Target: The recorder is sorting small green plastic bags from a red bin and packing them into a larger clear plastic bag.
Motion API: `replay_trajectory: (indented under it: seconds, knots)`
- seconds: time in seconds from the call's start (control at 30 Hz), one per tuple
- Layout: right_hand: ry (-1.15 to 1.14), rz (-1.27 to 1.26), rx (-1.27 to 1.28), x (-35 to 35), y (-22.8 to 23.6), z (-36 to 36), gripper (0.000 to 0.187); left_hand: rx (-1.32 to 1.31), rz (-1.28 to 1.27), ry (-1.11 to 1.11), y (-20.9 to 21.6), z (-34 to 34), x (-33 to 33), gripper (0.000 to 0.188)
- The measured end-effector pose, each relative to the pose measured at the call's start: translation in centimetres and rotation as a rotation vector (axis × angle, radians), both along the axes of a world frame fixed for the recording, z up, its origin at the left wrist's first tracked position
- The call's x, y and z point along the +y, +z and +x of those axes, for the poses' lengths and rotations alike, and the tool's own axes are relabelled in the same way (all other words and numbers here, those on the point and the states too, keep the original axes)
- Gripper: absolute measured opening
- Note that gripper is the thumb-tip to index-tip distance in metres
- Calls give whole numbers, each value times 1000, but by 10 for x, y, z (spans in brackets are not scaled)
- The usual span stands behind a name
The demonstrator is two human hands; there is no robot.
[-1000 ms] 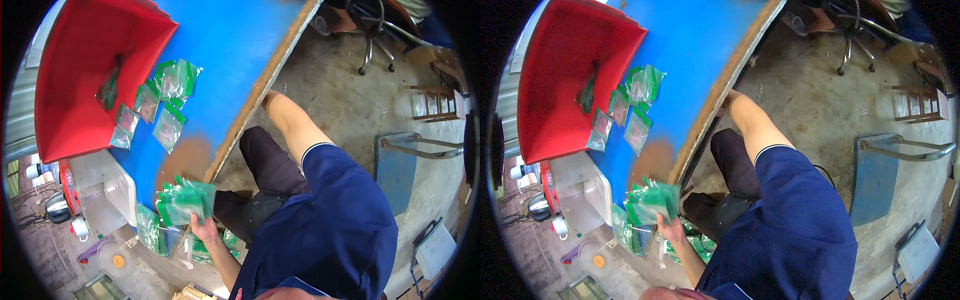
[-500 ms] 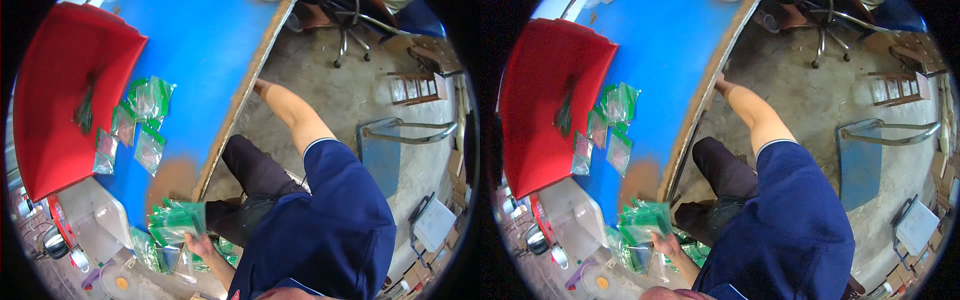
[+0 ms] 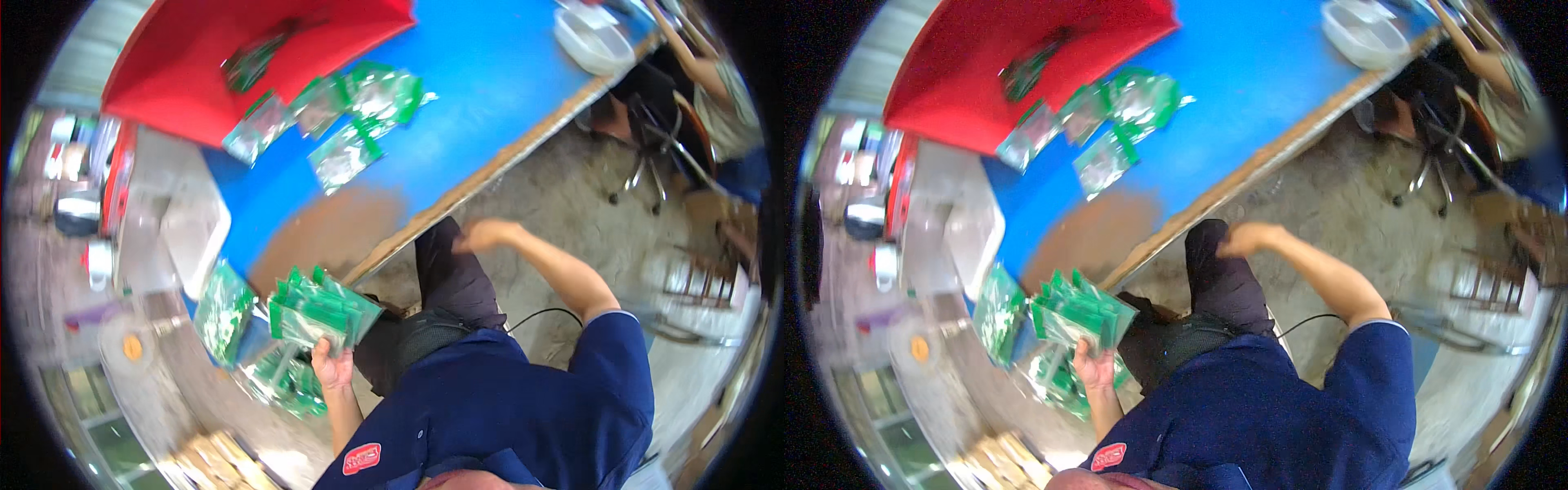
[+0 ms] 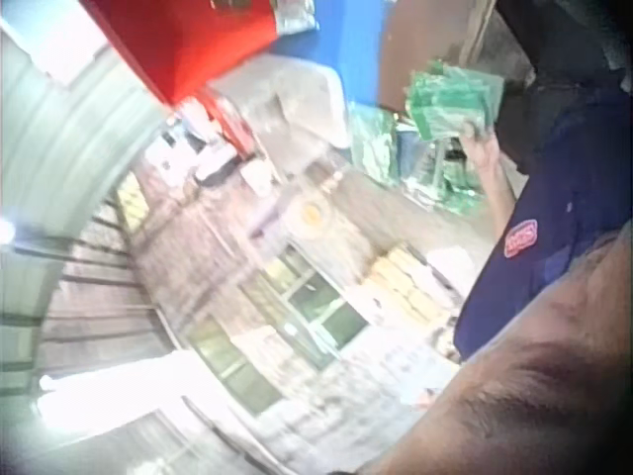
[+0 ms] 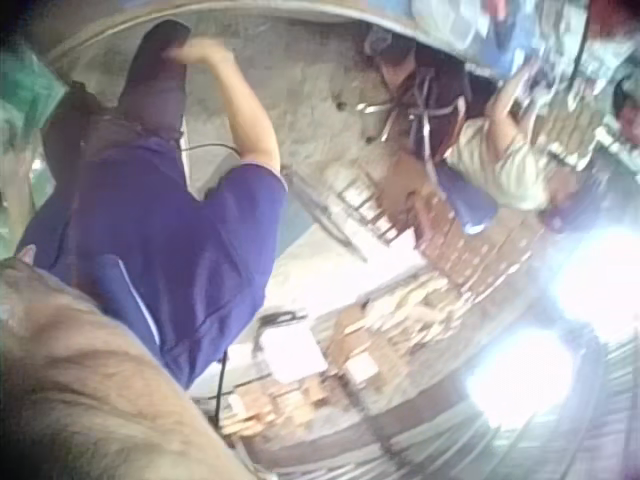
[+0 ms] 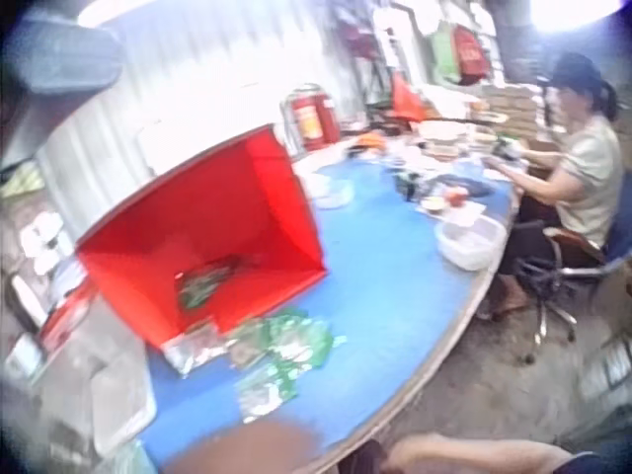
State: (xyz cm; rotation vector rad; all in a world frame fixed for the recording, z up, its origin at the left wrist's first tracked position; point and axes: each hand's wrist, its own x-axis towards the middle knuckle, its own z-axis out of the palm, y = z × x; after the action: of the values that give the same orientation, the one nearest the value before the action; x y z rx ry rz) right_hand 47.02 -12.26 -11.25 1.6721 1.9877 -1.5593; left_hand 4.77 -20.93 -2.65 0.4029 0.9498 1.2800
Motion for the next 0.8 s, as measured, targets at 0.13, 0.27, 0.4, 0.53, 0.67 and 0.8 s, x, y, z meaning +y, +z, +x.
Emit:
replay_trajectory:
  seconds: [0.13, 0.27, 0.4, 0.53, 0.67, 0.8]
  knots:
    - [86, -63, 860, -1, 140, -30, 40, -129, -1, -100, -14, 14, 0, 51]
    - [-319, 949, 315, 89, 133, -94, 54, -251, -12, -128, -20, 20, -3, 53]
    - [-2, 1442, 51, 94, 83, -149, 53, -270, 48, -135, -20, 11, 7, 56]
    - [274, 692, 561, 69, 121, -166, 41, -108, 35, -84, -16, 14, 7, 56]
    - [-507, 1194, 332, 189, 116, -124, 39, -78, -28, -65, -23, 19, 8, 54]
    - [-788, 994, -446, 254, 84, -43, 79, -196, 15, -64, -25, 31, 6, 58]
